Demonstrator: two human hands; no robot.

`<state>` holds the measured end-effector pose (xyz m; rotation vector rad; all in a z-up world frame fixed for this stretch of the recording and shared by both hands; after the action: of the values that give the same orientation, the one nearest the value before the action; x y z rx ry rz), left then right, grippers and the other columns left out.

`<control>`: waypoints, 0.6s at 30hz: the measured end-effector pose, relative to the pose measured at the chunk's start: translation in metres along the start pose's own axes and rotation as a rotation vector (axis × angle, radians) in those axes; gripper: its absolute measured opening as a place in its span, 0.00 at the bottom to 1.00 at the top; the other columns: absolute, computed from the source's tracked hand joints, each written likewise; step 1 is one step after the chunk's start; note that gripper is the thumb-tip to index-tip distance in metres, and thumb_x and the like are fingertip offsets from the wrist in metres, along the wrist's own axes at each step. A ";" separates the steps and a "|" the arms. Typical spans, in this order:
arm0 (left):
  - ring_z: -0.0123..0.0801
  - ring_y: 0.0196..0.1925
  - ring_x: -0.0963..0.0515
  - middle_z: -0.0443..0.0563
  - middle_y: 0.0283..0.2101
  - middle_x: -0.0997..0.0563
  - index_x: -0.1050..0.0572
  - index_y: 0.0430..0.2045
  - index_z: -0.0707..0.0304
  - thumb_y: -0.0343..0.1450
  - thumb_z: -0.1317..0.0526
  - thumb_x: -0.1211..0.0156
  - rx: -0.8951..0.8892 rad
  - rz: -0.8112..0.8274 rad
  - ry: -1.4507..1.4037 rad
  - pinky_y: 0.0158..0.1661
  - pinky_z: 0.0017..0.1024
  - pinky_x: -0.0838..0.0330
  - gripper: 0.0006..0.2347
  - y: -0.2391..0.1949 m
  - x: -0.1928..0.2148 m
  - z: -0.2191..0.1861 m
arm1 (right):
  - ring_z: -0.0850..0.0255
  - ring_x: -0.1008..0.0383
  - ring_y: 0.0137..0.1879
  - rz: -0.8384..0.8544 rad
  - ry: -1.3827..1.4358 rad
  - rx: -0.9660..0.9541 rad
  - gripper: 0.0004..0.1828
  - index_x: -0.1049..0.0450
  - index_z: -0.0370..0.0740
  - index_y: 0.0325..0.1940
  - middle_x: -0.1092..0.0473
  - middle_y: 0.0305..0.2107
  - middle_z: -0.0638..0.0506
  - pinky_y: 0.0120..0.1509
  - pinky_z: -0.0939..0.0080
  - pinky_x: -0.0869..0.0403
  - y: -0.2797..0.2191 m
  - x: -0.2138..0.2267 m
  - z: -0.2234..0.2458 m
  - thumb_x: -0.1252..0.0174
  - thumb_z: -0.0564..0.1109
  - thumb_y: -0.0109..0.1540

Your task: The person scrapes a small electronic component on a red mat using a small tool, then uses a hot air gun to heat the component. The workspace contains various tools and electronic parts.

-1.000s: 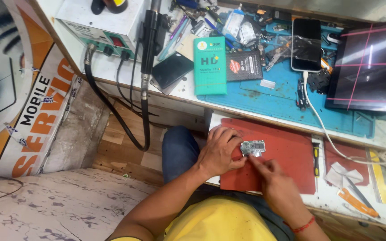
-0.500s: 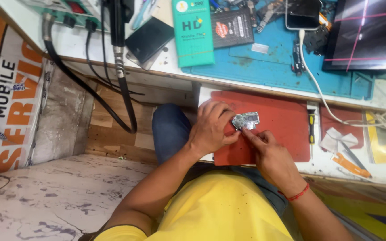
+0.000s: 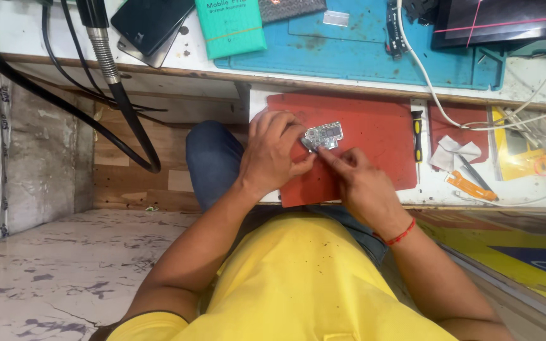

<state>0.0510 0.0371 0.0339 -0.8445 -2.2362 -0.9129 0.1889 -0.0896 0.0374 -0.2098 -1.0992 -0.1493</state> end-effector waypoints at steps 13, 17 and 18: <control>0.47 0.57 0.29 0.53 0.49 0.25 0.22 0.42 0.64 0.59 0.57 0.24 -0.009 -0.008 0.003 0.61 0.47 0.39 0.21 -0.003 -0.005 -0.001 | 0.39 0.24 0.35 0.071 0.009 -0.007 0.35 0.31 0.54 0.70 0.30 0.45 0.40 0.37 0.43 0.24 -0.006 0.000 -0.003 0.50 0.35 0.58; 0.47 0.56 0.28 0.53 0.48 0.26 0.22 0.42 0.64 0.57 0.56 0.24 0.005 0.002 0.002 0.60 0.47 0.38 0.22 0.005 -0.001 -0.004 | 0.40 0.24 0.34 0.014 -0.014 -0.148 0.32 0.31 0.56 0.69 0.30 0.46 0.42 0.38 0.42 0.24 -0.001 0.009 -0.011 0.51 0.35 0.61; 0.46 0.56 0.28 0.52 0.48 0.25 0.22 0.42 0.63 0.58 0.56 0.24 0.009 0.019 -0.002 0.60 0.47 0.38 0.21 0.001 -0.003 -0.005 | 0.39 0.24 0.33 0.040 -0.011 -0.135 0.33 0.31 0.56 0.69 0.30 0.47 0.42 0.38 0.42 0.24 -0.005 0.006 -0.010 0.51 0.35 0.59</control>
<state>0.0549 0.0334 0.0356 -0.8614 -2.2292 -0.8927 0.1988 -0.0971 0.0391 -0.3535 -1.0957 -0.1869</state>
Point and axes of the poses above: each hand's wrist, its own y-axis towards the middle knuckle, its own x-axis out of the back of the hand, z = x × y, the point moved 6 cm from there along y, towards the middle knuckle
